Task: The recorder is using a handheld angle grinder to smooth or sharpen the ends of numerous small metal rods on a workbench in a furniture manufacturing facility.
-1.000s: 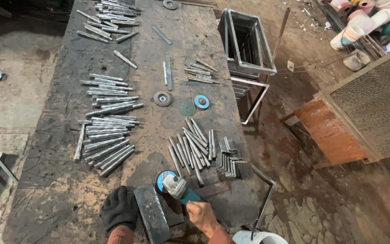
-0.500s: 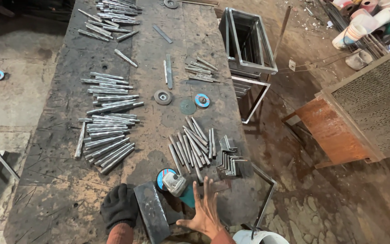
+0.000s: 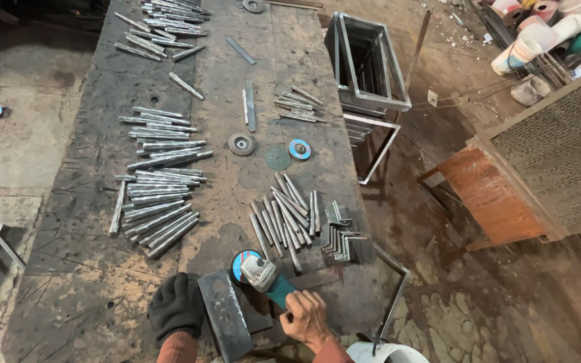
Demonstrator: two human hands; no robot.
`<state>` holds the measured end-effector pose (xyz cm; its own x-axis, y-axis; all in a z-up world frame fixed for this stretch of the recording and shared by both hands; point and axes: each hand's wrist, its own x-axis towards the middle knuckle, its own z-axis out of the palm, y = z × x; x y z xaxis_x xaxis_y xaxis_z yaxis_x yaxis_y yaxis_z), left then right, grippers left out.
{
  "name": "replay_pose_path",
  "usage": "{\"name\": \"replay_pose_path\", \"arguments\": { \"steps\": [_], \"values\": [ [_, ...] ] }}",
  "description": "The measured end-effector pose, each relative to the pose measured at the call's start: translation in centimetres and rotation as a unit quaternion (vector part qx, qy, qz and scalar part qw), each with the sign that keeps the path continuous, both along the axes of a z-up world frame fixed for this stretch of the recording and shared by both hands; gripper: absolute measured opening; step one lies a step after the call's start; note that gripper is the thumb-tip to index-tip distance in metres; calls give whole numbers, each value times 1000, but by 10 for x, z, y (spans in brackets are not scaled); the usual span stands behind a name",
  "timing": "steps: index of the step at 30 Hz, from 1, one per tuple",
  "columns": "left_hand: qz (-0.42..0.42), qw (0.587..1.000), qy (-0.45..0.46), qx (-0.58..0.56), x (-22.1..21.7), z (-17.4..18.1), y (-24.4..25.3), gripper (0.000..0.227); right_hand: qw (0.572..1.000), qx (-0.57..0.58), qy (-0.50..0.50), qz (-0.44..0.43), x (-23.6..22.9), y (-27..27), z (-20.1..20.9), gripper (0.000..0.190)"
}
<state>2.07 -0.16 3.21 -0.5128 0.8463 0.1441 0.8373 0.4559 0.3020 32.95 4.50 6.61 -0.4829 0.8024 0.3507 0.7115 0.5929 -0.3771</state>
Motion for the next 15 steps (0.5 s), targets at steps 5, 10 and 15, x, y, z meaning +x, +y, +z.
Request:
{"name": "replay_pose_path", "arguments": {
  "steps": [5, 10, 15],
  "values": [
    [21, 999, -11, -22, 1, -2, 1, 56, 999, -23, 22, 11, 8, 1, -13, 19],
    [13, 1000, 1, -14, -3, -12, 3, 58, 987, -49, 19, -154, 49, 6, -43, 21],
    [13, 1000, 1, -4, -3, -21, 2, 56, 924, -116, -54, -362, 140, -6, -97, 17]
  ]
}}
